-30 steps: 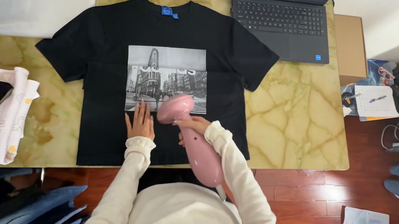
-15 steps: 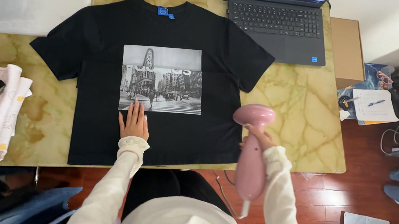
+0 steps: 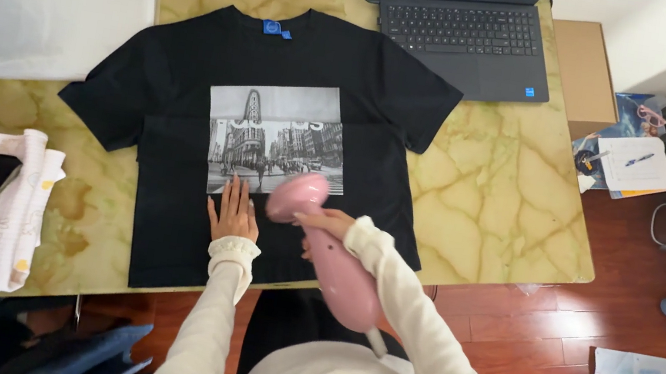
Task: Using a handheld garment steamer to remove wrinkles from a black t-shirt on a flat surface while smoothing the fabric by hand.
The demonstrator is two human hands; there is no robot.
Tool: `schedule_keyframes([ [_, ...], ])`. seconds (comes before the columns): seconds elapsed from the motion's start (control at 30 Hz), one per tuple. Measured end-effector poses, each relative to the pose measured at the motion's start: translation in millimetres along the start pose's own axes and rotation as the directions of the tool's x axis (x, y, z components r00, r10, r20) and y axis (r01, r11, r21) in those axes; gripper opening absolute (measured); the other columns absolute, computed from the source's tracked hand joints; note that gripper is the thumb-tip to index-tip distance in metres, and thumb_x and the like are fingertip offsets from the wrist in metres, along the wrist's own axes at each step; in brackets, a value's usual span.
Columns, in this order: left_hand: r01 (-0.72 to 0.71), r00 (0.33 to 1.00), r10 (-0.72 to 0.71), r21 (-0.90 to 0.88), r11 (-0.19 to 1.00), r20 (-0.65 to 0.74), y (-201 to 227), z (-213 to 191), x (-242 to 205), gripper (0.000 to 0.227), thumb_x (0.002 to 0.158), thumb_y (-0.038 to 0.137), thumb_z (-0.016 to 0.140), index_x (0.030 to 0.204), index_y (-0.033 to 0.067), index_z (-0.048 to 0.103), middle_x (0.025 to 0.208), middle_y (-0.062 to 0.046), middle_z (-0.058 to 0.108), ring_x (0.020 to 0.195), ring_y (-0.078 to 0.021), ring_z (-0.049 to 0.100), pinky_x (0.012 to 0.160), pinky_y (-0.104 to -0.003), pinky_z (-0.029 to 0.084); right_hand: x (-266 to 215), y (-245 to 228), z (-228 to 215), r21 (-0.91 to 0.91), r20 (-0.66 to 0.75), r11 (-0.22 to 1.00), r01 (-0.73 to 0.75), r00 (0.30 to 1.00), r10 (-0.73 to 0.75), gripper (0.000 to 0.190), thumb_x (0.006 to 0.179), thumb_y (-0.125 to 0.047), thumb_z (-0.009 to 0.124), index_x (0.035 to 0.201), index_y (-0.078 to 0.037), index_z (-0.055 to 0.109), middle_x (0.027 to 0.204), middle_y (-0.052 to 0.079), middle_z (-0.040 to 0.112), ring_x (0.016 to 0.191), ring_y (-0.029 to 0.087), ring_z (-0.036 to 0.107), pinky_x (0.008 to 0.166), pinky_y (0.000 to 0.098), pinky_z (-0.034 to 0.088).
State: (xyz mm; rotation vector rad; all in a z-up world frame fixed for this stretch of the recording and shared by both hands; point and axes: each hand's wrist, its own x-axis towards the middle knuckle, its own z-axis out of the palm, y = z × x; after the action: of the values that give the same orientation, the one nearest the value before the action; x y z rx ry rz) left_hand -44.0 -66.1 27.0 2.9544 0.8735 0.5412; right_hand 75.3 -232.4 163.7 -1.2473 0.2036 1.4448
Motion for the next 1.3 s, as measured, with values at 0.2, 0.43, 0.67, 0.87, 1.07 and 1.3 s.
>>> schedule_keyframes([
  [0.2,-0.011,1.000,0.011,-0.048,0.999,-0.008,0.0,-3.3,1.8,0.040,0.095,0.025,0.031,0.133,0.0164,0.036,0.143,-0.001,0.028,0.131,-0.0164,0.026,0.106,-0.045,0.014,-42.2,10.8,-122.7,0.051,-0.341,0.993,0.103,0.937,-0.080,0.045,0.071,-0.022,0.071,0.105,0.004,0.055,0.080,0.028,0.058,0.068,0.039,0.061,0.061,0.0549,0.051],
  [0.43,-0.029,0.999,0.026,-0.095,0.995,-0.032,-2.1,1.1,1.5,0.040,0.095,0.024,0.028,0.134,0.0160,0.036,0.143,-0.002,0.028,0.131,-0.0182,0.025,0.105,-0.048,0.013,-90.3,17.1,-193.5,0.138,-0.517,0.957,0.256,0.843,-0.151,0.059,0.069,-0.025,0.074,0.110,0.003,0.043,0.071,0.031,0.056,0.057,0.044,0.059,0.057,0.0606,0.050],
  [0.67,-0.037,0.998,0.032,-0.086,0.996,-0.054,-4.3,7.3,1.3,0.039,0.095,0.024,0.029,0.133,0.0156,0.038,0.142,-0.003,0.030,0.131,-0.0183,0.027,0.105,-0.048,0.014,-51.5,17.6,-59.6,0.089,-0.321,0.977,0.196,0.934,-0.158,0.078,0.065,-0.015,0.077,0.122,0.002,0.026,0.100,0.032,0.049,0.074,0.048,0.057,0.057,0.0662,0.046],
  [0.87,-0.014,1.000,0.013,-0.143,0.990,-0.009,-2.1,2.1,1.9,0.040,0.095,0.025,0.029,0.133,0.0159,0.037,0.143,-0.001,0.028,0.132,-0.0169,0.024,0.106,-0.047,0.011,-24.4,29.4,-4.5,-0.011,0.037,0.998,0.058,0.998,-0.057,0.055,0.071,-0.020,0.073,0.114,0.004,0.047,0.069,0.035,0.056,0.059,0.044,0.061,0.052,0.0547,0.051],
  [1.07,0.002,1.000,0.000,-0.124,0.992,0.016,-1.8,4.6,-0.2,0.040,0.096,0.025,0.028,0.134,0.0168,0.035,0.144,0.000,0.025,0.132,-0.0165,0.022,0.106,-0.047,0.010,-73.0,35.2,-60.3,0.004,-0.255,0.990,0.141,0.957,-0.136,0.060,0.068,-0.026,0.074,0.112,0.008,0.049,0.085,0.030,0.058,0.071,0.037,0.061,0.062,0.0485,0.050],
  [1.3,0.019,0.997,-0.007,-0.148,0.989,0.079,-2.9,4.0,0.1,0.043,0.094,0.025,0.026,0.136,0.0189,0.029,0.146,0.002,0.020,0.133,-0.0156,0.017,0.107,-0.048,0.007,-156.6,0.6,-25.9,-0.186,-0.784,0.983,0.007,0.602,-0.152,0.100,0.045,-0.058,0.074,0.125,-0.006,0.044,0.113,0.024,0.053,0.105,0.034,0.053,0.093,0.0431,0.040],
])
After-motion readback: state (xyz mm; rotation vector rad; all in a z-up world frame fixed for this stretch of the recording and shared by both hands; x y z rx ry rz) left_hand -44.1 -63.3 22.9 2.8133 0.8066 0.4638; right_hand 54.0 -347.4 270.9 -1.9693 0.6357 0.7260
